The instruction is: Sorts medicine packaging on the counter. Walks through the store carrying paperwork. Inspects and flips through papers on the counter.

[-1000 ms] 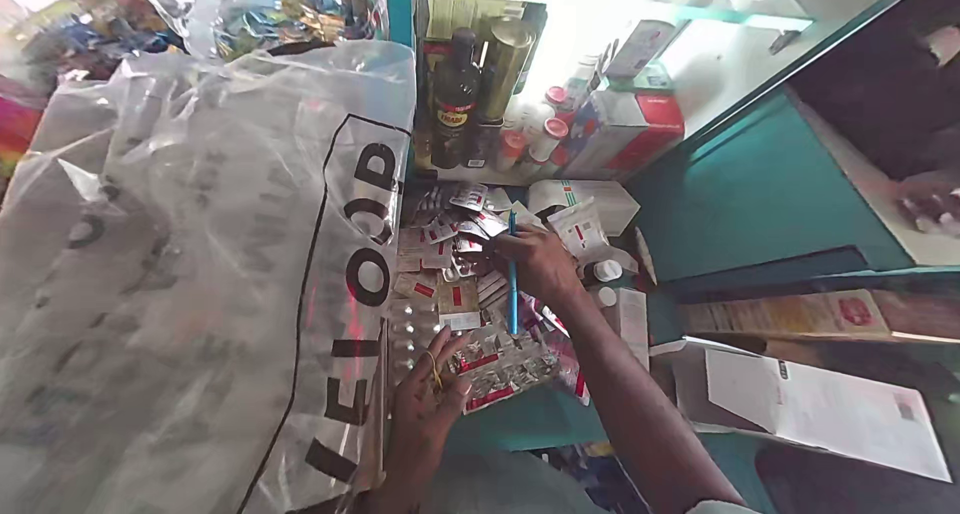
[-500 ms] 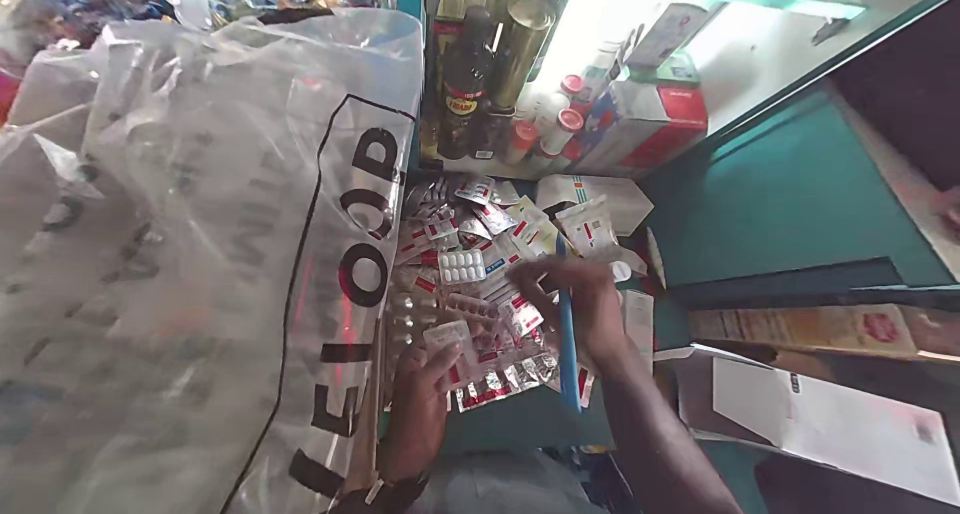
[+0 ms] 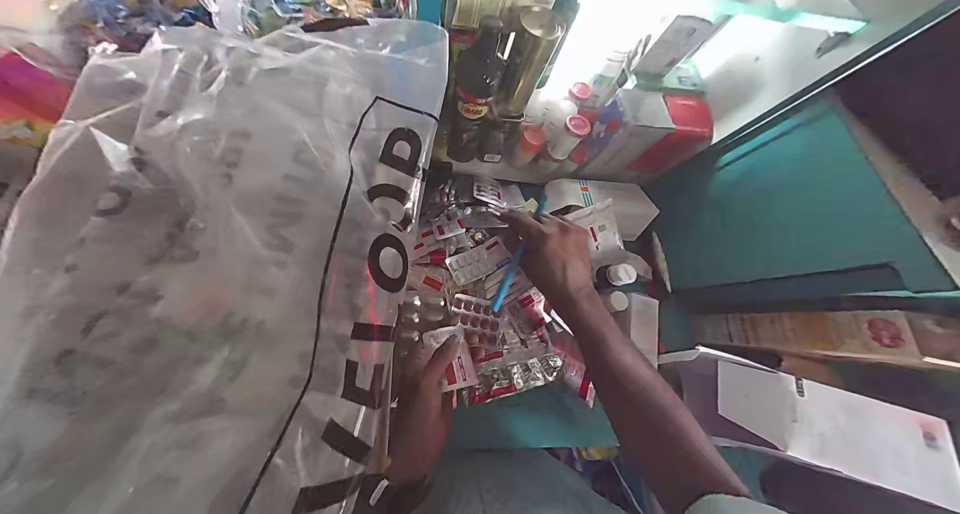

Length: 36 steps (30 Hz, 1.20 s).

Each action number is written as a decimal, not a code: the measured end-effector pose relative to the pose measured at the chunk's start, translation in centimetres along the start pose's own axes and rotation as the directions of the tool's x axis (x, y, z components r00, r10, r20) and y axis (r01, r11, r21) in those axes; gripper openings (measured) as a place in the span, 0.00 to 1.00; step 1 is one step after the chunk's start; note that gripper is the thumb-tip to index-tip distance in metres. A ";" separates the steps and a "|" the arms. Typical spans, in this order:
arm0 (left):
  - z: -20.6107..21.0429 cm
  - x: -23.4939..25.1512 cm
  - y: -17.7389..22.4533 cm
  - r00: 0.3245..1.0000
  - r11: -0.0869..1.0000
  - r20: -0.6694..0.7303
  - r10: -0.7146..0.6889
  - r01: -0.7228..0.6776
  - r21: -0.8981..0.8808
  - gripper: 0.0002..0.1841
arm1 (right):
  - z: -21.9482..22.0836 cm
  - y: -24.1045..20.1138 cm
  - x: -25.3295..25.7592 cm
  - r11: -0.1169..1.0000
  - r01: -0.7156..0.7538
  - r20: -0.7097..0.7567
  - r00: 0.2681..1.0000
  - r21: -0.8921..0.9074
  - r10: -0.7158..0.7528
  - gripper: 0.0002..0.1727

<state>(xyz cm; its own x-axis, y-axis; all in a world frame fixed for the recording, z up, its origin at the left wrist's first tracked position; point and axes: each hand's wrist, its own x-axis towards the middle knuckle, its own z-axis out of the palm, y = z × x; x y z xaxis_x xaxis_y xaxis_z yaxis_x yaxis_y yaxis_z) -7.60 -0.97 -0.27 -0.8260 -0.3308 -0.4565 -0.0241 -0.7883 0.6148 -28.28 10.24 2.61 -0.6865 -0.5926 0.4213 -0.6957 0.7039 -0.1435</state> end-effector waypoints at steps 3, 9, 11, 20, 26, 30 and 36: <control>1.4 0.6 -0.2 1.000 0.999 0.025 -0.005 0.006 -0.049 0.16 | -3.3 -0.7 -4.5 0.970 0.153 -0.197 0.974 0.189 -0.116 0.11; 4.1 0.4 -0.7 0.980 0.998 0.200 0.013 -0.001 -0.059 0.22 | -3.9 -1.7 -12.7 0.862 0.369 -0.340 0.906 0.348 -0.251 0.08; 4.3 0.2 -1.0 0.971 0.998 0.237 0.042 -0.051 0.029 0.23 | -4.9 -1.4 -13.9 0.797 0.283 -0.269 0.950 0.533 -0.158 0.06; 6.1 -1.3 -3.6 0.931 0.970 0.342 0.127 -0.189 0.154 0.16 | -8.0 -0.7 -14.9 0.302 -0.140 -0.051 0.836 0.943 0.547 0.15; 7.1 -2.2 -4.9 0.970 0.974 0.192 0.147 -0.176 0.145 0.15 | -9.0 1.3 -17.3 0.157 0.023 -0.128 0.699 0.987 0.703 0.20; 7.5 -3.3 -6.1 0.959 0.979 0.237 0.154 -0.181 0.095 0.17 | -11.1 0.6 -19.1 0.041 0.074 -0.081 0.719 0.996 0.691 0.20; 7.6 -5.8 -8.5 0.933 0.992 0.343 0.114 -0.123 0.005 0.19 | -11.5 -0.9 -23.1 0.102 0.081 -0.130 0.677 0.991 0.725 0.18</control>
<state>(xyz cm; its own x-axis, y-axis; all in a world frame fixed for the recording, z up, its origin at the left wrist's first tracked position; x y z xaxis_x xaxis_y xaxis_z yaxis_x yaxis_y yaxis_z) -6.89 11.61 2.07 -0.9660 -0.2204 -0.1355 0.0746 -0.7388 0.6698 -9.36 27.74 3.31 -0.9411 0.1599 0.2978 -0.3367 -0.3645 -0.8682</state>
